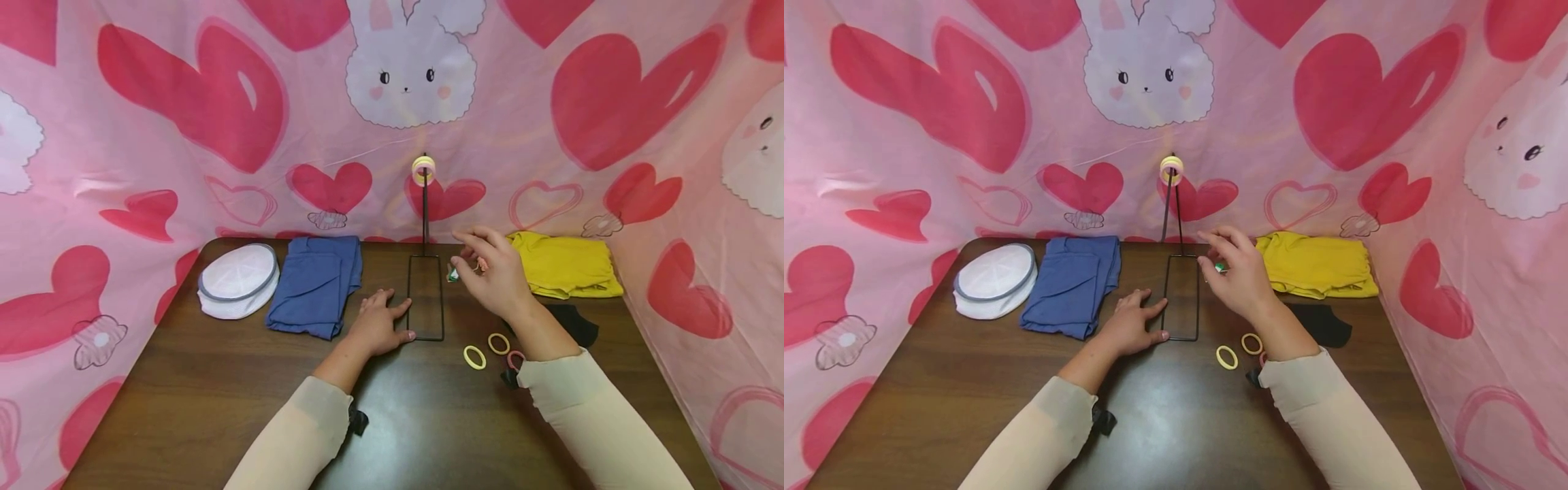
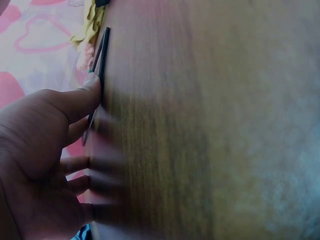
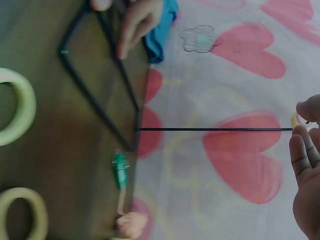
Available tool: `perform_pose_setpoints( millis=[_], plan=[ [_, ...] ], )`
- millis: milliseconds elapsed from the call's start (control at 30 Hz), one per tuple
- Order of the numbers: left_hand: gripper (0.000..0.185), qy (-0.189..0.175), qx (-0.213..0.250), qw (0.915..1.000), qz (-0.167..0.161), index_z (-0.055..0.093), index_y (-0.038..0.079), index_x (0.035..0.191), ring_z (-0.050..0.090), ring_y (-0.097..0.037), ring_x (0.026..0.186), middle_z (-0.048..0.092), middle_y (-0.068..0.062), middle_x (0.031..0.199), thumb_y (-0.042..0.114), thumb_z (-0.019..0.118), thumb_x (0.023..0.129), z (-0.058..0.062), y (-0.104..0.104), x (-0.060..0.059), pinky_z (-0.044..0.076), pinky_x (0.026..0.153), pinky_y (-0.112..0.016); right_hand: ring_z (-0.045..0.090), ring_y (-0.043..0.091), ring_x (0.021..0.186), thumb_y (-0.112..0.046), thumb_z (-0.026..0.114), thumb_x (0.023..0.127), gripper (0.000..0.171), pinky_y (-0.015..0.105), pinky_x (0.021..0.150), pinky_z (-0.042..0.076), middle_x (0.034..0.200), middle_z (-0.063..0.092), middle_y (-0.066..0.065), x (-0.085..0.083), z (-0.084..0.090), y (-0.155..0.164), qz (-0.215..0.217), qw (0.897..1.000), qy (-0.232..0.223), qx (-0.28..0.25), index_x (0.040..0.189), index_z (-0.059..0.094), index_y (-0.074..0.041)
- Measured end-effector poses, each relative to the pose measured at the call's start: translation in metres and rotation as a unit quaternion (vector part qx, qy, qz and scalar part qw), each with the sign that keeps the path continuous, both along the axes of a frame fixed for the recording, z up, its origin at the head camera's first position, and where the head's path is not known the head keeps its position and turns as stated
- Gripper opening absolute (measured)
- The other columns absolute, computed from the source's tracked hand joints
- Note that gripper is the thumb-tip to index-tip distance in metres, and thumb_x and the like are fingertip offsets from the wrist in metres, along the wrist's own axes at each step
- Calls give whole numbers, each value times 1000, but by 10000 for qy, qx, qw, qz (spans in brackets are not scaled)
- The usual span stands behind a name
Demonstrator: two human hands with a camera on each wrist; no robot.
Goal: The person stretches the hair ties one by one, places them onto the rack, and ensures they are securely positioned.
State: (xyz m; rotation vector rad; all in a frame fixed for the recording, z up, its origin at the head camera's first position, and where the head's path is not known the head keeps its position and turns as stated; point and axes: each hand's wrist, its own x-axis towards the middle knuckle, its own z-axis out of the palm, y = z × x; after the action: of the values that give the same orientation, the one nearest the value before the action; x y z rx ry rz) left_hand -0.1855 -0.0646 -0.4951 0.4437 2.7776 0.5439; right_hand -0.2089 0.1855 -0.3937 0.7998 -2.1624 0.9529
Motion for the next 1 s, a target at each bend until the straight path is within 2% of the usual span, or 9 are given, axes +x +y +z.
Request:
perform_pose_setpoints(
  millis=[233, 367, 667, 800, 933, 1000],
  plan=[
    [76, 47, 9, 10000, -48, 43, 32, 159, 14, -37, 158, 24, -13, 170, 56, 71, 93, -3, -1, -1, 10, 127, -55, 68, 23, 82, 4, 83, 81, 44, 30, 78, 60, 118, 65, 13, 19, -25, 12, 310, 9988, -369, -125, 124, 75, -2],
    [76, 45, 3, 10000, -55, 42, 32, 159, 14, -37, 158, 23, -13, 170, 57, 71, 94, -2, -2, -1, 10, 127, -55, 68, 23, 83, 3, 85, 79, 46, 28, 79, 59, 119, 65, 12, 29, -34, 19, 336, 9979, -552, 37, 123, 74, -2],
    [76, 75, -22, 9999, -75, 42, 32, 159, 15, -38, 157, 24, -14, 169, 58, 70, 94, -3, -3, -1, 11, 126, -55, 68, 20, 85, -3, 87, 79, 48, 23, 78, 56, 117, 67, 6, 43, -49, 33, 362, 9950, -819, 452, 125, 75, -9],
    [76, 60, -15, 9999, -90, 42, 32, 159, 15, -37, 158, 24, -14, 169, 57, 70, 94, -5, -3, -1, 11, 126, -55, 68, 20, 88, -6, 88, 80, 49, 18, 73, 54, 117, 68, 3, 51, -55, 38, 400, 9928, -949, 611, 126, 74, -12],
    [76, 54, -15, 10000, -77, 42, 32, 159, 14, -37, 158, 24, -13, 170, 57, 70, 94, -5, -2, -1, 11, 126, -56, 68, 19, 91, -9, 89, 79, 51, 21, 69, 55, 118, 69, 2, 57, -60, 44, 485, 9896, -1085, 808, 128, 74, -14],
    [75, 73, -7, 9999, -78, 43, 31, 159, 14, -37, 158, 24, -14, 169, 56, 70, 94, -4, -2, -1, 11, 126, -56, 68, 18, 94, -9, 90, 79, 52, 20, 73, 55, 117, 70, 2, 60, -63, 46, 542, 9875, -1144, 942, 128, 74, -15]
  ],
)
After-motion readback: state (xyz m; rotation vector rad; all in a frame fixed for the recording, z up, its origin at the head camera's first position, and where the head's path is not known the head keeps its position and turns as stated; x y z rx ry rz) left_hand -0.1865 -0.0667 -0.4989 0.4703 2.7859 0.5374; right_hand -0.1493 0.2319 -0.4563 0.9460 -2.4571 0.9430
